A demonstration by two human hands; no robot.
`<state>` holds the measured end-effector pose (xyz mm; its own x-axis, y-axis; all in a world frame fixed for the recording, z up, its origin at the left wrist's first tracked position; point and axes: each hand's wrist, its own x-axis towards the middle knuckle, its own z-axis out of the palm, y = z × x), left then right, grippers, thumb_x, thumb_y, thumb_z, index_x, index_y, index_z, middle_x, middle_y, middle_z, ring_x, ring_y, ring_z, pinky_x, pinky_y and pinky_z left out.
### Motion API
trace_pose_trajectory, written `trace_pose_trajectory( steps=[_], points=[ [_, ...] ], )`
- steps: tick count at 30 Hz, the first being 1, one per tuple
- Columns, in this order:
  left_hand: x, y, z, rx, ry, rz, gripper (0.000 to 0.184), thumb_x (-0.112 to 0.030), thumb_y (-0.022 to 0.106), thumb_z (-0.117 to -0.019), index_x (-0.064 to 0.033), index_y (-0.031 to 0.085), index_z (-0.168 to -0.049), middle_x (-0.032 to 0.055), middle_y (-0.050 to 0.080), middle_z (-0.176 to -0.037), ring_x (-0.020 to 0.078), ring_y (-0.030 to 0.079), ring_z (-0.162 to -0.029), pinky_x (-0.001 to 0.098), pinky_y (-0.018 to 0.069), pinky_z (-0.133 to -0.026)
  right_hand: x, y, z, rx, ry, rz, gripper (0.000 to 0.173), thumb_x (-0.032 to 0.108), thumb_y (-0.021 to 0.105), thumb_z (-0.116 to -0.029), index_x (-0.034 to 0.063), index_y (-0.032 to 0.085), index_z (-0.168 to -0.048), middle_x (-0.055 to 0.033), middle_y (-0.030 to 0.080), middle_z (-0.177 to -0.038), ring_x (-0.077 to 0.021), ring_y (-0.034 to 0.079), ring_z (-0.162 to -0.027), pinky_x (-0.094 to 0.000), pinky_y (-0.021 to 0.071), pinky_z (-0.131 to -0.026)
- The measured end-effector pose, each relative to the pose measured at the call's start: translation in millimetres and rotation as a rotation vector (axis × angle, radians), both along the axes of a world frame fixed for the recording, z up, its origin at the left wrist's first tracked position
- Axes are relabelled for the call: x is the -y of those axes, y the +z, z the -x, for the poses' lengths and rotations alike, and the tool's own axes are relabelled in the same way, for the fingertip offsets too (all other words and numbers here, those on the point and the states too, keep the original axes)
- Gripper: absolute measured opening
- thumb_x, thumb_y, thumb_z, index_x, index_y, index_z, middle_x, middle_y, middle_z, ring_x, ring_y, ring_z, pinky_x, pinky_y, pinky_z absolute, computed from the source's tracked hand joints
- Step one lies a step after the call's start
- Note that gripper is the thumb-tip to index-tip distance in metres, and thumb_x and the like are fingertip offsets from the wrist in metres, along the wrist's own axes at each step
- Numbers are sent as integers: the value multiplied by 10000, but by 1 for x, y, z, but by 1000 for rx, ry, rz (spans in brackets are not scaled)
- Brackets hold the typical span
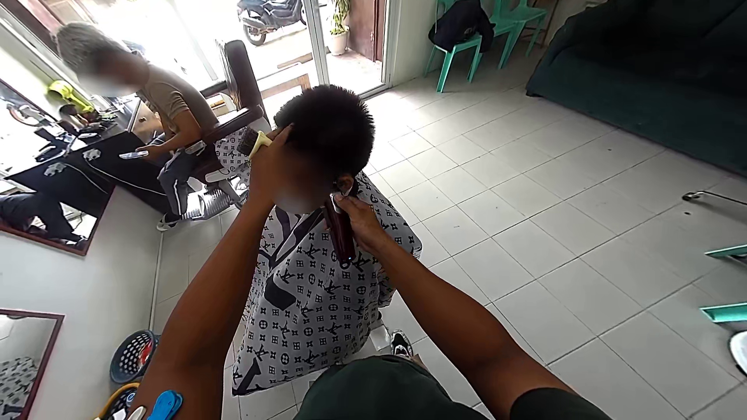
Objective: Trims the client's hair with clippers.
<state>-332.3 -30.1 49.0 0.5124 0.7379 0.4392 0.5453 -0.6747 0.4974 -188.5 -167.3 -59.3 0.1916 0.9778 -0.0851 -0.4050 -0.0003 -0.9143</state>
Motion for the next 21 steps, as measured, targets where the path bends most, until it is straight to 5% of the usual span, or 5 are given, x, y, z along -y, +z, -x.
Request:
trace_pose_trajectory(
  steps=[16, 21],
  points=[
    [3, 3, -3, 6, 1, 16, 706, -313, 816, -877, -75, 541, -1482, 187, 535, -1494, 348, 496, -1392, 561, 365, -1152, 9, 7, -1, -214, 20, 5, 439, 387, 327, -1122, 41, 571, -1236, -142, 697, -917, -231, 712, -776, -377, 622, -715],
    [18, 5, 1, 154, 26, -61, 746, -277, 848, -840, -48, 538, -1479, 201, 528, -1500, 346, 510, -1383, 553, 396, -1143, 21, -7, -8, -161, -59, -198, 461, 312, 198, -1119, 3, 514, -1249, -87, 705, -890, -192, 706, -760, -343, 620, -713]
  ],
)
